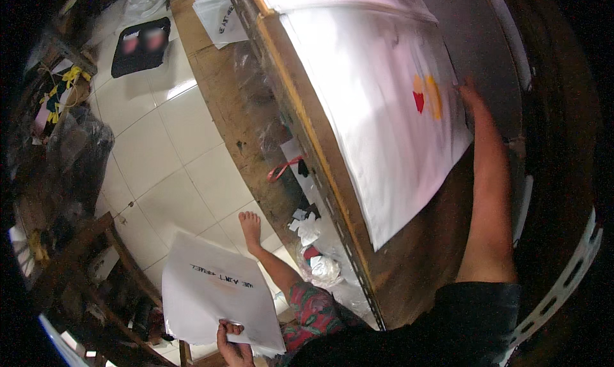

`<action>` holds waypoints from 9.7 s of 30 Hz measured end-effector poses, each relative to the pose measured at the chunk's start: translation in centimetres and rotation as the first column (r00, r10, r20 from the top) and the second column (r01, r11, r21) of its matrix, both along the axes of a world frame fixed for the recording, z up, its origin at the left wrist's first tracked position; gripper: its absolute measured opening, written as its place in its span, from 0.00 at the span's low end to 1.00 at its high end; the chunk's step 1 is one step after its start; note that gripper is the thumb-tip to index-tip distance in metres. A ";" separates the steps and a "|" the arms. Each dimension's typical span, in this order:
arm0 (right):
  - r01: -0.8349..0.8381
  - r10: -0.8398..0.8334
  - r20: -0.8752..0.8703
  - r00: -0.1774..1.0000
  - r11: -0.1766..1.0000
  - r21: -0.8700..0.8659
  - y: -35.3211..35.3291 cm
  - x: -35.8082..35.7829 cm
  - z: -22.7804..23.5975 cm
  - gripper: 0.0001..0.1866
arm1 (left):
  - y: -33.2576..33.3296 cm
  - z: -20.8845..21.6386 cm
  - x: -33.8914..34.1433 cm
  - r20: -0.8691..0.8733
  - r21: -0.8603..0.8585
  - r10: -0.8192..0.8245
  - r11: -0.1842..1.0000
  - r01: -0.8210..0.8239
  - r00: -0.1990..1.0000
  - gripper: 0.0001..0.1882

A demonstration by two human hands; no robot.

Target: The person sits on the floor and repeatedly folds white plastic bags with a logo, smoothing them flat and stacking them. The person handles the bags one at a time, aligning edges and pressing them down before stacking the folded units.

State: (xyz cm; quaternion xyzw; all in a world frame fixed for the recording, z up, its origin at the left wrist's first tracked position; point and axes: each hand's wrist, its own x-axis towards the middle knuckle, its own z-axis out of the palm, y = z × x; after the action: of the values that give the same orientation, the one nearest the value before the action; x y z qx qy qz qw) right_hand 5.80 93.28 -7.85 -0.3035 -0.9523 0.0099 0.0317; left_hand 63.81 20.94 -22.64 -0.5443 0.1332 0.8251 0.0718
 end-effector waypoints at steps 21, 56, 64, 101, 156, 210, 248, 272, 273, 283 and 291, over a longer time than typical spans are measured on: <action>0.105 -0.063 0.235 0.970 0.980 -0.169 -5.0 -0.6 2.4 0.39 | 3.4 2.8 -9.6 0.049 -0.034 0.069 0.997 -0.067 0.996 0.06; -0.332 0.601 -0.226 0.766 0.069 -0.941 -56.2 29.0 14.5 0.17 | -2.6 20.8 -14.8 -0.265 -0.207 -0.238 0.961 0.186 0.934 0.09; -0.703 0.948 -0.195 0.251 0.040 -0.710 -64.2 32.9 11.0 0.24 | -2.6 22.5 -16.2 -0.341 -0.312 -0.353 0.917 0.249 0.871 0.43; -0.309 -0.059 -0.626 0.778 0.832 -0.462 -36.7 -20.0 1.9 0.06 | -8.0 14.1 -34.6 0.088 -0.314 -0.022 0.948 0.048 0.996 0.15; -0.026 0.070 0.265 0.962 0.986 -0.167 -19.8 -32.4 5.3 0.33 | -10.6 7.0 -42.2 0.333 -0.233 -0.147 0.944 0.233 0.931 0.12; -0.216 0.432 -0.181 0.884 0.033 -0.976 -62.8 -3.9 20.1 0.24 | -13.7 19.2 -44.2 -0.146 -0.261 -0.112 0.963 0.071 0.983 0.09; -0.552 0.834 -0.233 0.501 0.101 -0.828 -77.3 -16.2 10.0 0.21 | -19.1 15.4 -51.2 -0.196 -0.150 0.237 0.952 -0.268 0.952 0.08; 0.068 0.018 0.211 0.977 0.918 -0.390 -29.8 -66.0 3.6 0.30 | -20.4 11.7 -62.7 0.496 -0.247 0.050 0.965 0.086 0.867 0.16; 0.063 0.044 0.236 0.971 0.904 -0.424 -29.8 -66.0 4.0 0.29 | -20.0 12.2 -64.1 0.528 -0.260 0.044 0.959 0.112 0.848 0.17; 0.050 0.055 0.264 0.963 0.925 -0.377 -31.5 -65.4 4.9 0.30 | -19.8 11.2 -64.3 0.459 -0.276 0.008 0.952 0.135 0.889 0.18; 0.117 0.046 0.341 0.939 0.889 -0.442 -29.5 -65.7 4.3 0.31 | -21.1 9.9 -63.3 0.446 -0.155 -0.002 0.985 0.079 0.895 0.13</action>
State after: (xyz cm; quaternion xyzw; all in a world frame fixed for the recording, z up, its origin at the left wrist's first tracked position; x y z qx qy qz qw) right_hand -59.86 63.76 -3.50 -0.3170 -0.9082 0.1794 -0.2062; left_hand 0.47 -0.14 -12.74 -0.7194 0.1939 0.6632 0.0710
